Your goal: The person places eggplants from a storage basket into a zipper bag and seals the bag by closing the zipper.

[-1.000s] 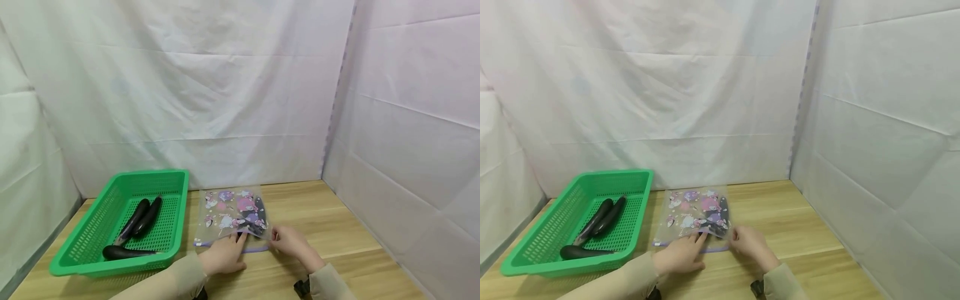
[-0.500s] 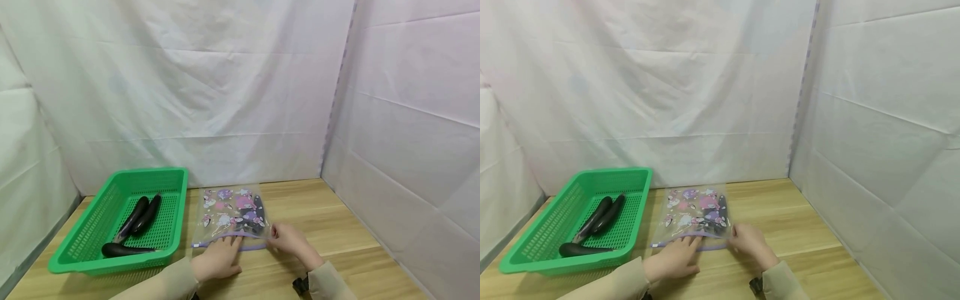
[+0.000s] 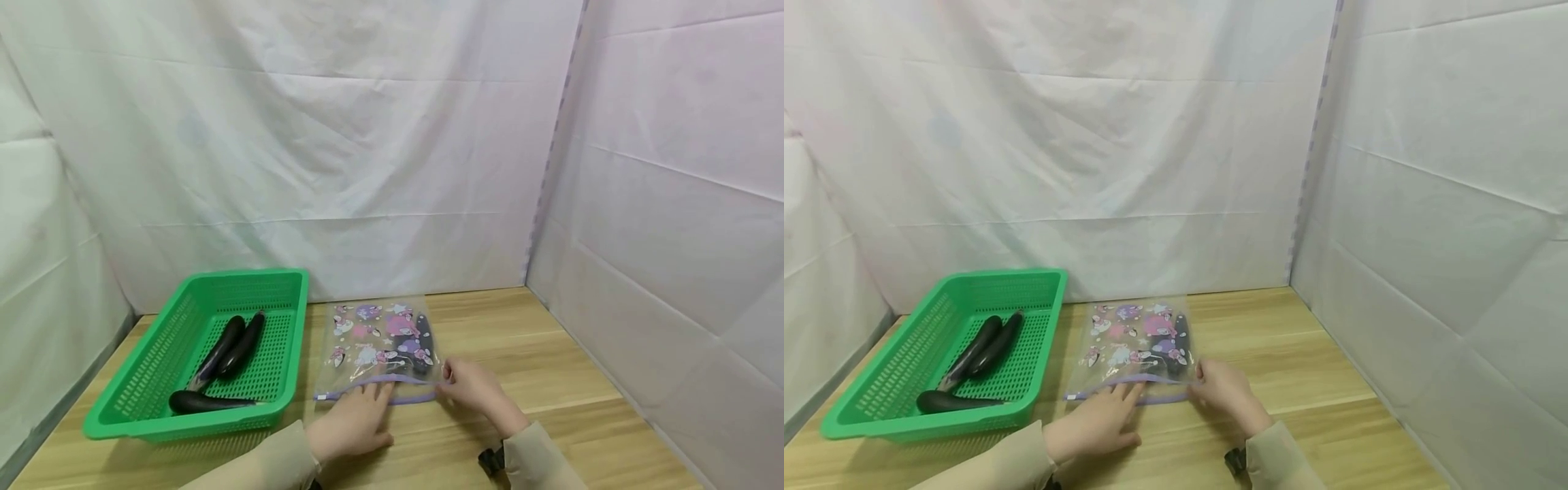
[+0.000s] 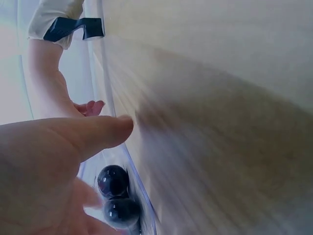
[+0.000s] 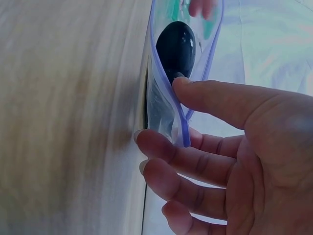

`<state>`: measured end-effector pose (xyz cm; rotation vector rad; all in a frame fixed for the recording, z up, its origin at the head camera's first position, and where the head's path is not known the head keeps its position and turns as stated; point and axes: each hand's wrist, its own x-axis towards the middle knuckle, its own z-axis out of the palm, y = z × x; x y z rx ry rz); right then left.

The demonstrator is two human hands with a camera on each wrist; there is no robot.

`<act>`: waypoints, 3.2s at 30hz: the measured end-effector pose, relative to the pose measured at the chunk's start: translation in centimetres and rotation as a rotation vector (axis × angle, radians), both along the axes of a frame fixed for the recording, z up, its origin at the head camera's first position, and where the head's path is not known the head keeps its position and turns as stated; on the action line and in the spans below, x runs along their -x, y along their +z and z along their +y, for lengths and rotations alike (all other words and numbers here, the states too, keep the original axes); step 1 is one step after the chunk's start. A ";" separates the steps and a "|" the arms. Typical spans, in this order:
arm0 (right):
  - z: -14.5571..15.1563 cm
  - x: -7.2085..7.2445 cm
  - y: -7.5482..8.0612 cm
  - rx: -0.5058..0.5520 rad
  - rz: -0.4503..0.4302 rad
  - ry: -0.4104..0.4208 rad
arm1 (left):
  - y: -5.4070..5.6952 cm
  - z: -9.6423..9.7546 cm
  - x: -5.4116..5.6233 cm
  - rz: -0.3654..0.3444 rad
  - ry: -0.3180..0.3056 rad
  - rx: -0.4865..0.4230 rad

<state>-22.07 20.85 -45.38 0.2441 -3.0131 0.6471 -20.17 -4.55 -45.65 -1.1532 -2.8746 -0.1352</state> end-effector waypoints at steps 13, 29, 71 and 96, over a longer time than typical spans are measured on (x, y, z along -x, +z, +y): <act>0.0 0.4 -0.1 -0.018 0.052 0.028 | 1.7 -1.7 -2.6 -0.131 -0.084 0.088; 0.7 -0.3 -0.3 -0.027 0.054 0.013 | 6.7 -5.8 -5.4 -0.027 -0.197 0.014; 0.8 -0.5 -0.4 -0.010 0.054 0.080 | 10.8 -19.1 7.1 0.277 0.204 -0.144; 1.0 -0.1 0.1 0.021 0.018 0.056 | 8.4 -21.2 12.2 -0.214 0.345 -0.007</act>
